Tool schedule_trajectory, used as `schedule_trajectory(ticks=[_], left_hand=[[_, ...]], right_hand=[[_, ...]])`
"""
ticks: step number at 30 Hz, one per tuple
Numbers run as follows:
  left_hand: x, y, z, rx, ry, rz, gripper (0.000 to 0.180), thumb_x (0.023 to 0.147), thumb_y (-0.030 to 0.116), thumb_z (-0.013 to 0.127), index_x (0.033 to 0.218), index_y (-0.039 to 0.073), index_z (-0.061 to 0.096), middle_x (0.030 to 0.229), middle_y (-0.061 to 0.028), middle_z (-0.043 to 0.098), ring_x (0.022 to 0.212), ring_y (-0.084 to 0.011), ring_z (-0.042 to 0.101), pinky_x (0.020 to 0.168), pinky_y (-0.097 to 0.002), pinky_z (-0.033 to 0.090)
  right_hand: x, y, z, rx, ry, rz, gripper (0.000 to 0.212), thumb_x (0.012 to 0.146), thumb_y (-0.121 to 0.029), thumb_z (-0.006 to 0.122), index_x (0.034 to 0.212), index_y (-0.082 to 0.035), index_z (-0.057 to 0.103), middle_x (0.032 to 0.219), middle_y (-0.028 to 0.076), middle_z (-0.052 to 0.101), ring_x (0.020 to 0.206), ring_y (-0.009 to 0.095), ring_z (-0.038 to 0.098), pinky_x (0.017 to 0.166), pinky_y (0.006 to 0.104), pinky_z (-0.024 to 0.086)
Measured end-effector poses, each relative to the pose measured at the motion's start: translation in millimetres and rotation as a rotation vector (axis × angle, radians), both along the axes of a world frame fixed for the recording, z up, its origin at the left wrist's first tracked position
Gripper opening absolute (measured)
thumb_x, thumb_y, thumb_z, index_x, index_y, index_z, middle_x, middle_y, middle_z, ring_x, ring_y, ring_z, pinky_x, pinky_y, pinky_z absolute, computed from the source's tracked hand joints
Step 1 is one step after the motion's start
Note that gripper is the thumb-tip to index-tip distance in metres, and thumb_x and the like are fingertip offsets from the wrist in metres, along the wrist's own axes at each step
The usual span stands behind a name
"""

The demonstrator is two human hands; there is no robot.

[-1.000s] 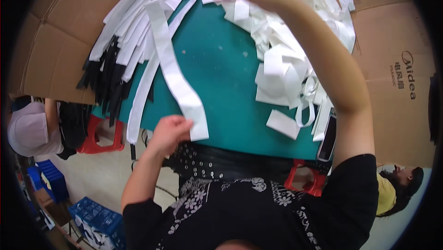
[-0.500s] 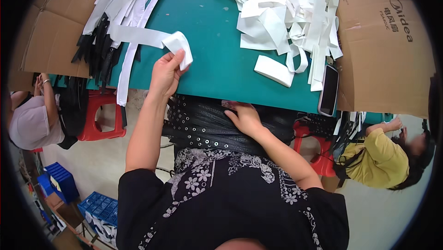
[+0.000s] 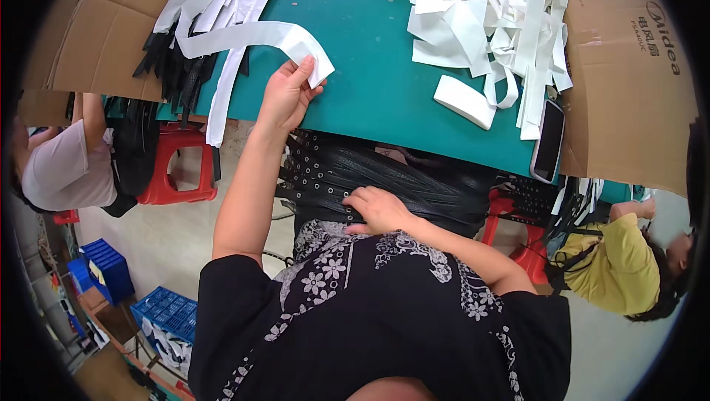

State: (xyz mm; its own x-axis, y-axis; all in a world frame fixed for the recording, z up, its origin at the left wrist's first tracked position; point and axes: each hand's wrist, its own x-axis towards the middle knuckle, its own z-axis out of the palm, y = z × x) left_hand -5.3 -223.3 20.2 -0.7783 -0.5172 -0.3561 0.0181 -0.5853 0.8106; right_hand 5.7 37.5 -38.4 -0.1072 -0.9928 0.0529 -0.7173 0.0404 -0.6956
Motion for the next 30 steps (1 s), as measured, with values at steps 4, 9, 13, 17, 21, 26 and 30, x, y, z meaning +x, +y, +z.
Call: schedule_trajectory(ticks=[4, 9, 13, 17, 21, 26, 30], left_hand=[[-3, -6, -5, 0.026, 0.027, -0.036, 0.023, 0.085, 0.023, 0.057, 0.099, 0.005, 0.053, 0.085, -0.0030, 0.060, 0.068, -0.0108, 0.057, 0.059, -0.0216, 0.046], [-6, -8, -8, 0.000, 0.040, -0.058, 0.020, 0.085, 0.021, 0.057, 0.097, 0.005, 0.053, 0.084, -0.0026, 0.060, 0.068, -0.0105, 0.056, 0.057, -0.0214, 0.044], [-3, -3, -2, -0.033, 0.042, -0.031, 0.021, 0.086, 0.020, 0.056, 0.099, 0.004, 0.051, 0.085, -0.0029, 0.059, 0.068, -0.0102, 0.055, 0.057, -0.0217, 0.045], [-6, -2, -7, -0.031, 0.049, -0.034, 0.021, 0.086, 0.019, 0.056, 0.099, 0.004, 0.051, 0.086, -0.0031, 0.059, 0.072, -0.0107, 0.056, 0.060, -0.0226, 0.046], [-8, 2, -10, -0.089, 0.083, -0.016, 0.021, 0.086, 0.019, 0.056, 0.100, 0.003, 0.050, 0.090, -0.0031, 0.058, 0.075, -0.0107, 0.057, 0.061, -0.0232, 0.047], [-6, 5, -8, -0.108, 0.111, 0.002, 0.021, 0.087, 0.017, 0.054, 0.103, 0.003, 0.049, 0.093, -0.0037, 0.058, 0.079, -0.0113, 0.057, 0.063, -0.0230, 0.047], [-6, 4, -10, -0.107, 0.115, 0.012, 0.022, 0.087, 0.016, 0.054, 0.105, 0.004, 0.049, 0.096, -0.0037, 0.058, 0.082, -0.0114, 0.057, 0.065, -0.0235, 0.048]], right_hand=[[2, 15, -18, 0.049, 0.049, 0.014, 0.035, 0.075, -0.025, 0.061, 0.101, -0.004, 0.054, 0.086, 0.009, 0.055, 0.079, 0.027, 0.055, 0.071, 0.0348, 0.047], [6, -30, -25, -0.168, -0.090, 0.071, 0.019, 0.078, -0.021, 0.056, 0.085, -0.003, 0.051, 0.074, 0.011, 0.053, 0.075, 0.030, 0.054, 0.065, 0.0386, 0.045], [43, -98, -39, -0.391, -0.199, 0.097, 0.019, 0.078, -0.022, 0.056, 0.083, -0.004, 0.050, 0.076, 0.011, 0.053, 0.076, 0.030, 0.054, 0.066, 0.0399, 0.045], [50, -115, -25, -0.280, -0.165, 0.091, 0.018, 0.077, -0.020, 0.054, 0.081, -0.003, 0.049, 0.077, 0.011, 0.052, 0.076, 0.028, 0.055, 0.065, 0.0389, 0.045], [48, -101, -17, -0.262, -0.014, 0.085, 0.025, 0.078, -0.022, 0.052, 0.094, -0.003, 0.051, 0.076, 0.008, 0.049, 0.070, 0.022, 0.055, 0.059, 0.0345, 0.045], [10, -67, 18, -0.285, 0.057, -0.018, 0.021, 0.075, -0.025, 0.059, 0.086, -0.007, 0.057, 0.082, 0.005, 0.052, 0.078, 0.022, 0.052, 0.068, 0.0355, 0.041], [-12, -20, 1, -0.157, 0.030, -0.253, 0.017, 0.075, -0.026, 0.061, 0.072, -0.009, 0.060, 0.072, 0.006, 0.052, 0.076, 0.025, 0.054, 0.068, 0.0377, 0.041]])
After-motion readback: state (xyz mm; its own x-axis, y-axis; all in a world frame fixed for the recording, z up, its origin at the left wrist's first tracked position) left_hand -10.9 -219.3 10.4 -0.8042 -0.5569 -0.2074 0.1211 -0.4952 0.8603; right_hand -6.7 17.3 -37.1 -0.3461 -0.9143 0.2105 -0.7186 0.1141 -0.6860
